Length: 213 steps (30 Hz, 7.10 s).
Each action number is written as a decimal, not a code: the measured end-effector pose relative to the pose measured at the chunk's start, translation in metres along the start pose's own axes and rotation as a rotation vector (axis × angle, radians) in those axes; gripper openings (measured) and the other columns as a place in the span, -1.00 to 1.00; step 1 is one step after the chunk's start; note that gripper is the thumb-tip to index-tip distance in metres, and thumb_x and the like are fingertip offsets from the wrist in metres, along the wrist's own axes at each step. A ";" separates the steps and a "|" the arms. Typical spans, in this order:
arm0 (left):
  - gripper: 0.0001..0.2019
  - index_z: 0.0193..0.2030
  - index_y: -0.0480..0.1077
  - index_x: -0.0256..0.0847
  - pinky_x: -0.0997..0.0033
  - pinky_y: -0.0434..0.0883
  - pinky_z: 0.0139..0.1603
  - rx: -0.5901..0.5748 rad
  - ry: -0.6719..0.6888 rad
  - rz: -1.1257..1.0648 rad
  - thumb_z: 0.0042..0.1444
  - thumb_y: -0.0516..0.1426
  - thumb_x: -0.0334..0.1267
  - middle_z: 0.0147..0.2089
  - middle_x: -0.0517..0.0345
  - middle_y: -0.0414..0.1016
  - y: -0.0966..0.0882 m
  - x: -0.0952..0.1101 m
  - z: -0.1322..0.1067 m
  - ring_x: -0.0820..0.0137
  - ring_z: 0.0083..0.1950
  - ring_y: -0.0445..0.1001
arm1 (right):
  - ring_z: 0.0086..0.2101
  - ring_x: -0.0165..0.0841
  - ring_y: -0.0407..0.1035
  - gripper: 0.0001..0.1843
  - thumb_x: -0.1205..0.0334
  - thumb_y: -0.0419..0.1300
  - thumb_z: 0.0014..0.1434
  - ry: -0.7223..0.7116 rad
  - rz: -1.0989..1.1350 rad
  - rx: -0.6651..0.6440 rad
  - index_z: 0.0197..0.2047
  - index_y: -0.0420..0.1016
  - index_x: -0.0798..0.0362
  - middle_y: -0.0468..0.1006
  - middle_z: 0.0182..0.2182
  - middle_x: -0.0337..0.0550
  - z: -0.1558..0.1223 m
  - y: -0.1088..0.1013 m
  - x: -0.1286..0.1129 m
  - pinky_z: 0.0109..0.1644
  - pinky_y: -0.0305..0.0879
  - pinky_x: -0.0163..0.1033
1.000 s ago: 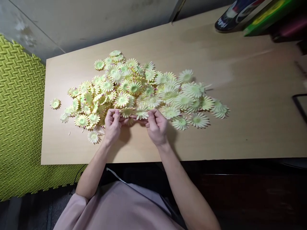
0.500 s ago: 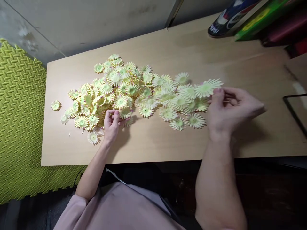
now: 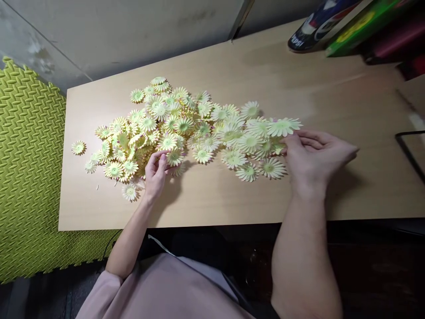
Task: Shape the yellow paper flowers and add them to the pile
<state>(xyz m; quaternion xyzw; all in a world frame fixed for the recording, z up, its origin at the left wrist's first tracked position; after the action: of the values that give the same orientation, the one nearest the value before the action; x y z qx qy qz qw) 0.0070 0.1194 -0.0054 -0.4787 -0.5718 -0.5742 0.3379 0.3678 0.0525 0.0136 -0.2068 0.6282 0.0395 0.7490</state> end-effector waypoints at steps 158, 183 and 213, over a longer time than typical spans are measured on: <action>-0.69 -0.02 0.63 -0.15 0.32 0.55 0.06 -0.182 0.061 0.246 0.17 0.28 -0.08 0.00 -0.01 0.67 0.014 0.006 -0.007 0.28 -0.04 0.65 | -0.45 -0.35 0.57 -0.78 0.04 0.39 0.12 0.069 0.425 -0.974 -0.25 0.68 0.00 0.68 -0.42 -0.18 -0.184 0.090 -0.034 -0.30 0.61 -0.23; -0.73 -0.20 0.56 -0.25 0.52 0.54 -0.20 -0.148 0.166 0.279 0.20 0.25 -0.06 -0.24 0.08 0.65 0.015 0.009 -0.007 0.47 -0.28 0.61 | -0.38 -0.37 0.54 -0.81 0.06 0.33 0.20 -0.078 0.387 -1.016 -0.27 0.66 0.00 0.64 -0.30 -0.15 -0.188 0.090 -0.038 -0.30 0.56 -0.28; -0.76 -0.18 0.57 -0.24 0.51 0.56 -0.16 -0.151 0.195 0.339 0.19 0.26 -0.08 -0.23 0.09 0.67 0.013 0.008 -0.007 0.44 -0.24 0.64 | -0.37 -0.36 0.54 -0.78 0.04 0.36 0.16 -0.031 0.403 -1.015 -0.27 0.65 0.01 0.60 -0.27 -0.13 -0.191 0.089 -0.039 -0.33 0.60 -0.29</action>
<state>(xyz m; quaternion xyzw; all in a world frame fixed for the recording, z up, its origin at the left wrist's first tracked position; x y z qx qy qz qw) 0.0156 0.1119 0.0068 -0.5341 -0.4029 -0.5942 0.4465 0.1550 0.0734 0.0038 -0.4172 0.5462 0.4835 0.5420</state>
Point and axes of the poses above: each hand's wrist, its own z-axis towards the middle knuckle, its own y-axis out of the palm, x = y × z, the point moved 7 cm from there along z, towards the middle knuckle
